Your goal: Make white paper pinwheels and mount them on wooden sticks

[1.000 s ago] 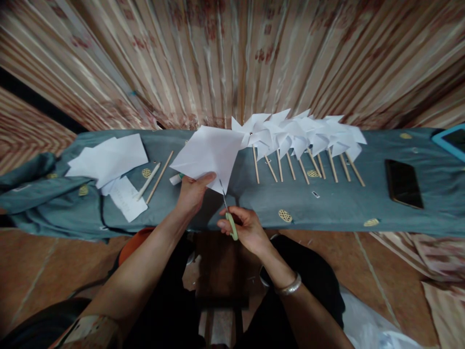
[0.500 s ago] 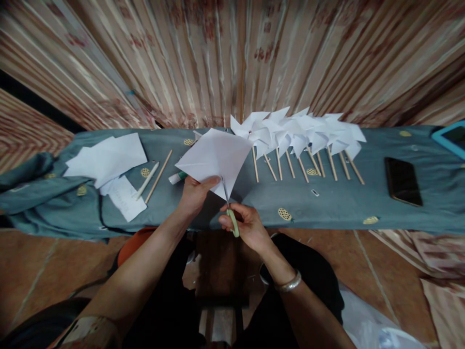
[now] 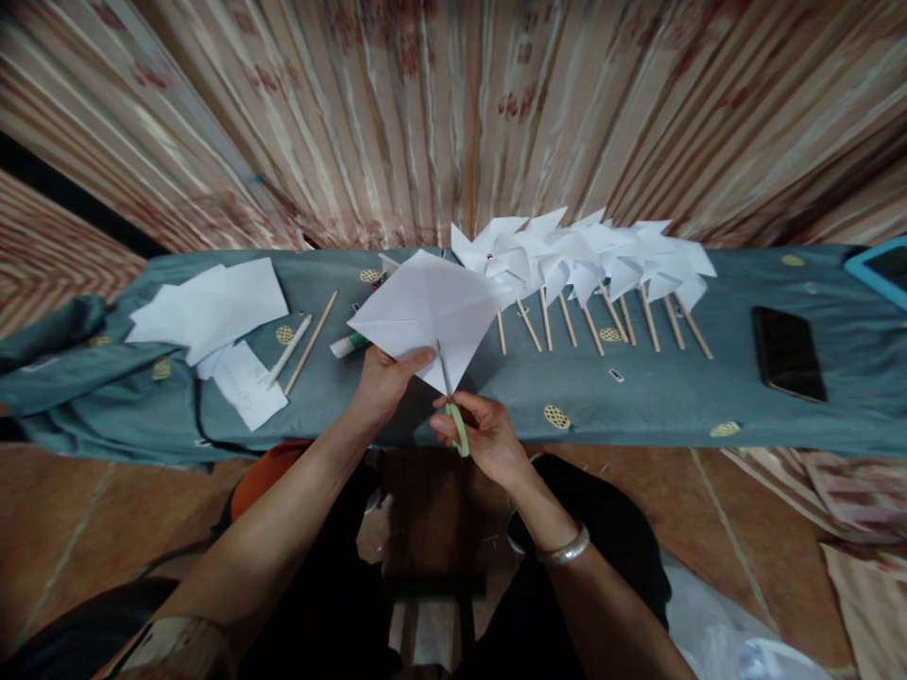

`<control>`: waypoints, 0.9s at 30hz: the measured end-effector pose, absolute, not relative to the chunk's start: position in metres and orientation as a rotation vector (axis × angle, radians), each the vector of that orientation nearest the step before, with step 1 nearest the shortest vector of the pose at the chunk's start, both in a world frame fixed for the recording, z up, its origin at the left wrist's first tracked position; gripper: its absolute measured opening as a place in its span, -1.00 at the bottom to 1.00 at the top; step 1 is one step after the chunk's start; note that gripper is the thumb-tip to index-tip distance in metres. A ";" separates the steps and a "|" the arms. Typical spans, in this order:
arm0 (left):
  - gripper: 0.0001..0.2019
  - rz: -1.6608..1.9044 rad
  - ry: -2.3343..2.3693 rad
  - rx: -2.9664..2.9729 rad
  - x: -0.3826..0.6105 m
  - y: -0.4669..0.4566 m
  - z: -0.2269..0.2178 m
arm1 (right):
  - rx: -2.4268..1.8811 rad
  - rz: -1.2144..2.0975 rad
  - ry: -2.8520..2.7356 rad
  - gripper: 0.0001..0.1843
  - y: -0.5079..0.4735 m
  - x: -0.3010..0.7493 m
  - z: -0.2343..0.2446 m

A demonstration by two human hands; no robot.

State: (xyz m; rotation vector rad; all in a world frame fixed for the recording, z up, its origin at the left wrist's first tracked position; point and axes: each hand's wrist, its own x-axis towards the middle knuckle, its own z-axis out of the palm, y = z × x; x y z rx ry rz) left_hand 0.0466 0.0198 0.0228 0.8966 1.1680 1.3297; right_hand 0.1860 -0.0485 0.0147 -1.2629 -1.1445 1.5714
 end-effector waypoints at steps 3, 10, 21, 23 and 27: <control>-0.80 1.329 1.177 0.900 0.046 0.020 0.022 | -1.268 1.578 -1.153 -0.56 -0.048 0.186 0.015; -0.80 1.338 1.166 0.865 0.045 0.020 0.022 | -1.275 1.591 -1.096 -0.58 -0.048 0.184 0.013; -0.77 1.303 1.169 0.877 0.047 0.018 0.023 | -1.257 1.591 -1.063 -0.58 -0.047 0.184 0.015; -0.78 1.289 1.162 0.879 0.047 0.017 0.023 | -1.255 1.585 -1.070 -0.57 -0.047 0.185 0.015; -0.79 1.289 1.164 0.881 0.047 0.016 0.023 | -1.267 1.582 -1.087 -0.56 -0.047 0.187 0.016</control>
